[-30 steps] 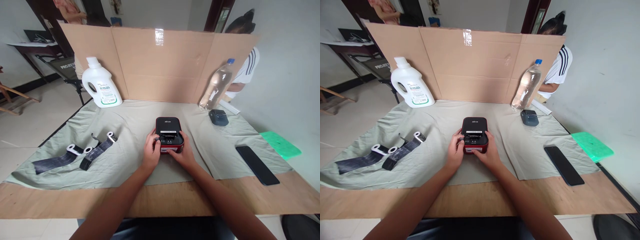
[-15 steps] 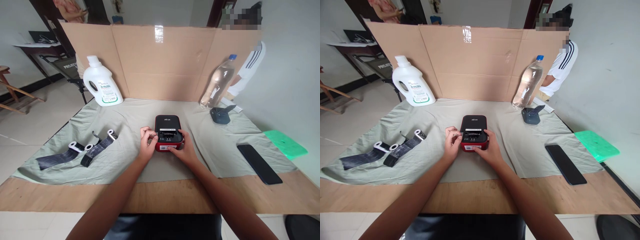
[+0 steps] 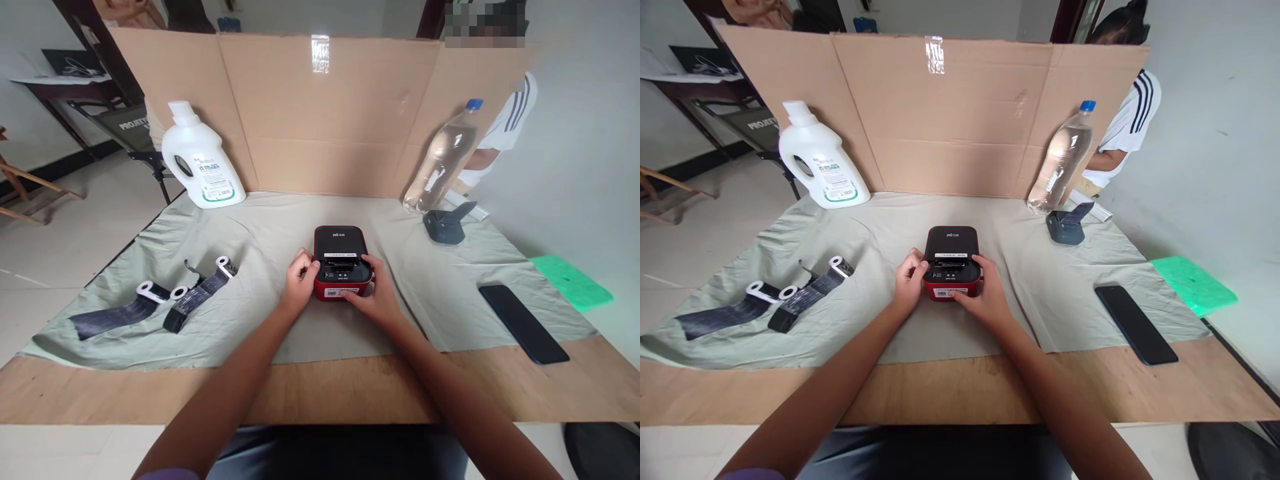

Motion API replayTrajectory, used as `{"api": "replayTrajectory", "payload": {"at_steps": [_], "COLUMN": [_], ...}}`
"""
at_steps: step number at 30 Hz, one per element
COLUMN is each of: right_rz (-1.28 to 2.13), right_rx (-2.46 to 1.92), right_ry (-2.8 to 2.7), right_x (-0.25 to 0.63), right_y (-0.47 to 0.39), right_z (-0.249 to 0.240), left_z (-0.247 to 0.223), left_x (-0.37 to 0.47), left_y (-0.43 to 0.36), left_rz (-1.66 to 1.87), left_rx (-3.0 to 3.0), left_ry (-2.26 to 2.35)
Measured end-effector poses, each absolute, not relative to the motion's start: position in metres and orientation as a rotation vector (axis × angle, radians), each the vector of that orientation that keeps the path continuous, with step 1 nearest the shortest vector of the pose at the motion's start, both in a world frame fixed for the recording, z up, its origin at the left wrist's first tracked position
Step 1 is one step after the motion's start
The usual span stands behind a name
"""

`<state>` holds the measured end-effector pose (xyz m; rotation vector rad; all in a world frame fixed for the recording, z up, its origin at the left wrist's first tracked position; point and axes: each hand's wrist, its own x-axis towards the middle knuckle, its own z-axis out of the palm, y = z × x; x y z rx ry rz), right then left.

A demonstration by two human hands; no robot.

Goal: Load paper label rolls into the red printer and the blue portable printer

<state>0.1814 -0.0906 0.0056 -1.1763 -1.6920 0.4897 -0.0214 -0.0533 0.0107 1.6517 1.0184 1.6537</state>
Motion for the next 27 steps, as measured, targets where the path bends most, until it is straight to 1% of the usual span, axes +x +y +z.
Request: {"api": "replayTrajectory", "payload": {"at_steps": [3, 7, 12, 16, 19, 24, 25, 27], "right_rz": [0.424, 0.438, 0.387, 0.525, 0.611, 0.266, 0.253, 0.345], "right_rx": [-1.137, -1.111, -1.169, -1.228, -1.234, -1.322, -1.343, -1.385], "right_ry": [-1.740, -1.816, -1.796, -1.672, -1.587, -1.394, -1.454, -1.765], "right_x": [0.184, 0.190, 0.192, 0.189, 0.184, 0.178, 0.178, 0.178], "right_y": [-0.092, -0.090, -0.059, -0.020, -0.011, -0.030, -0.032, -0.029], "right_z": [0.008, 0.017, 0.048, 0.069, 0.068, 0.064, 0.068, 0.082], "left_z": [0.009, 0.011, 0.010, 0.012, 0.013, 0.014, 0.014, 0.014], "left_x": [-0.023, -0.030, -0.033, -0.032, -0.033, -0.033, -0.033, -0.033], "left_y": [-0.060, -0.062, -0.060, -0.061, -0.061, -0.062, -0.062, -0.062], "left_rz": [1.682, 1.677, 1.703, 1.655, 1.659, 1.703, 1.711, 1.723], "left_rx": [1.697, 1.803, 1.867, 1.839, 1.828, 1.816, 1.818, 1.824], "left_ry": [1.063, 1.078, 1.089, 1.063, 1.084, 1.055, 1.053, 1.054]}}
